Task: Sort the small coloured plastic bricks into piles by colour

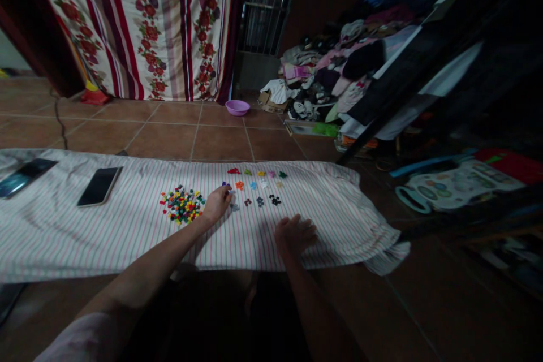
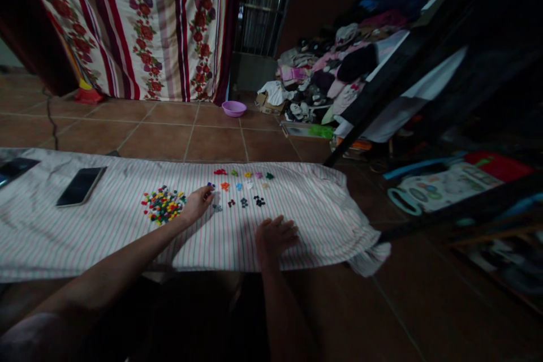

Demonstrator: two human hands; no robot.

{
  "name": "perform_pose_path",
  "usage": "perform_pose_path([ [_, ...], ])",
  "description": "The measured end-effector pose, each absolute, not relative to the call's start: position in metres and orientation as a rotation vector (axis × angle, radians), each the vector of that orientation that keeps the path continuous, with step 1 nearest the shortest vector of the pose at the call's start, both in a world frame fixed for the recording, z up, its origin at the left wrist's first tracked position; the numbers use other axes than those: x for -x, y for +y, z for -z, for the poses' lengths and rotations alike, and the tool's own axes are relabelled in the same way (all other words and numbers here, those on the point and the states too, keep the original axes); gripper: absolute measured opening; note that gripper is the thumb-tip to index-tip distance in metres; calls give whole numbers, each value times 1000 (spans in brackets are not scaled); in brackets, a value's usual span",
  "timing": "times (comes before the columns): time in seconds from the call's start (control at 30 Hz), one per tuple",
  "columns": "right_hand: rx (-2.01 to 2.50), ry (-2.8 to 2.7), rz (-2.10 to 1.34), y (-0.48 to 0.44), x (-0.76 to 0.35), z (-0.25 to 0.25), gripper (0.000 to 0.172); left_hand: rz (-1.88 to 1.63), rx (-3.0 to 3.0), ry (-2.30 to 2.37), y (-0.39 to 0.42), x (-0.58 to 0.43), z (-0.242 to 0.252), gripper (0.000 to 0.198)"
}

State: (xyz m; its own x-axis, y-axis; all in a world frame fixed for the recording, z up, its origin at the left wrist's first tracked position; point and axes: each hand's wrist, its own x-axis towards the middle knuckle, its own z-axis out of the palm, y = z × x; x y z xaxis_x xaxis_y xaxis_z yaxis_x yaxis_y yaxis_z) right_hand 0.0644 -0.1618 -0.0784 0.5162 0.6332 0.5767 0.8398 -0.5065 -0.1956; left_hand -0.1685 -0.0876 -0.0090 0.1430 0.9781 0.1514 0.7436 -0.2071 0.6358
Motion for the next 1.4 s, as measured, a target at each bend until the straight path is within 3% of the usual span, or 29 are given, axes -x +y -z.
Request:
perform_pose_path([
  [0.77,2348,-1231,689,-166,-62,66,42,-317,-2190,1672,-38,80,10,30],
  [1.4,2319,-1217,654,-164,-64,72,42,-587,-2201,1488,-46,105,27,34],
])
